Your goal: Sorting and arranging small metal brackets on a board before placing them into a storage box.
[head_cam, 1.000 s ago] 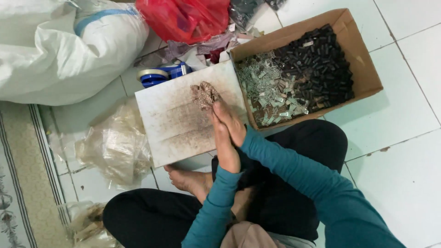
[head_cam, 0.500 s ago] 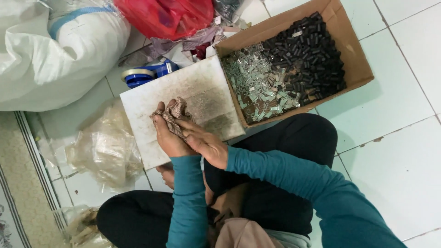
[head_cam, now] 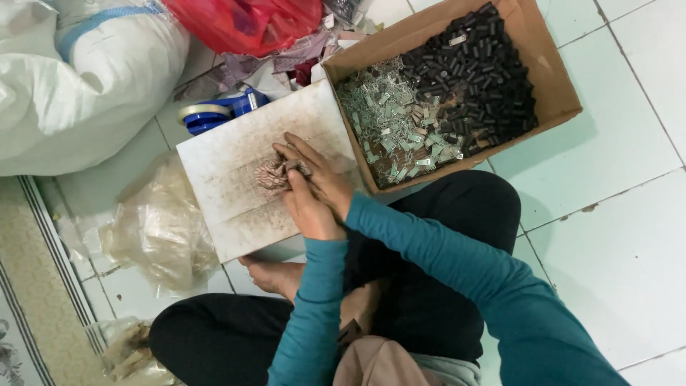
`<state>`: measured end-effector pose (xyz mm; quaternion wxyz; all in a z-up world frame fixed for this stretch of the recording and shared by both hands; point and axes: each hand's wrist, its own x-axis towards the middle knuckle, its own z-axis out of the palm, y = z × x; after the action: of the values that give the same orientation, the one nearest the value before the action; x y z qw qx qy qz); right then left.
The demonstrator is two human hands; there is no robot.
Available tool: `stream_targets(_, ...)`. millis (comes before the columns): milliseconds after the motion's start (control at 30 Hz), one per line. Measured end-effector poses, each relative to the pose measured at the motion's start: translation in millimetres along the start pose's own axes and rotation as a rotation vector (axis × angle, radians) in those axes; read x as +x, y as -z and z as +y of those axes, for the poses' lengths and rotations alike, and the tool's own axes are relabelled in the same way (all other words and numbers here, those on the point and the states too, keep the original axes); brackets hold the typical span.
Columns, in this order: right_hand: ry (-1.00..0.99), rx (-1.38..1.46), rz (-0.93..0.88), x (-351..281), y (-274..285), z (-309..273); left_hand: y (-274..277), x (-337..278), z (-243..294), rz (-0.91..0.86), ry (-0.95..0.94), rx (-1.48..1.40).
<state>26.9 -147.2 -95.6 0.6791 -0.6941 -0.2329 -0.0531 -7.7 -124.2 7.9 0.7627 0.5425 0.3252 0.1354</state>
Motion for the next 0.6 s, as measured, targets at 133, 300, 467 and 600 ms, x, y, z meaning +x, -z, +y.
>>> stream_targets(133, -0.023, 0.077, -0.064, 2, 6, -36, 29, 58, -20, -0.126, -0.053, -0.059)
stream_targets(300, -0.054, -0.131, -0.096, 9, 60, -65, 17, 129, -26, -0.191, -0.103, -0.164)
stream_targets(467, -0.298, -0.190, 0.016, 12, 127, -65, -70, 173, 66, -0.344, -0.032, 0.012)
stream_targets(600, -0.238, -0.317, 0.108, 7, 173, -52, -97, 242, 52, -0.606, -0.047, -0.008)
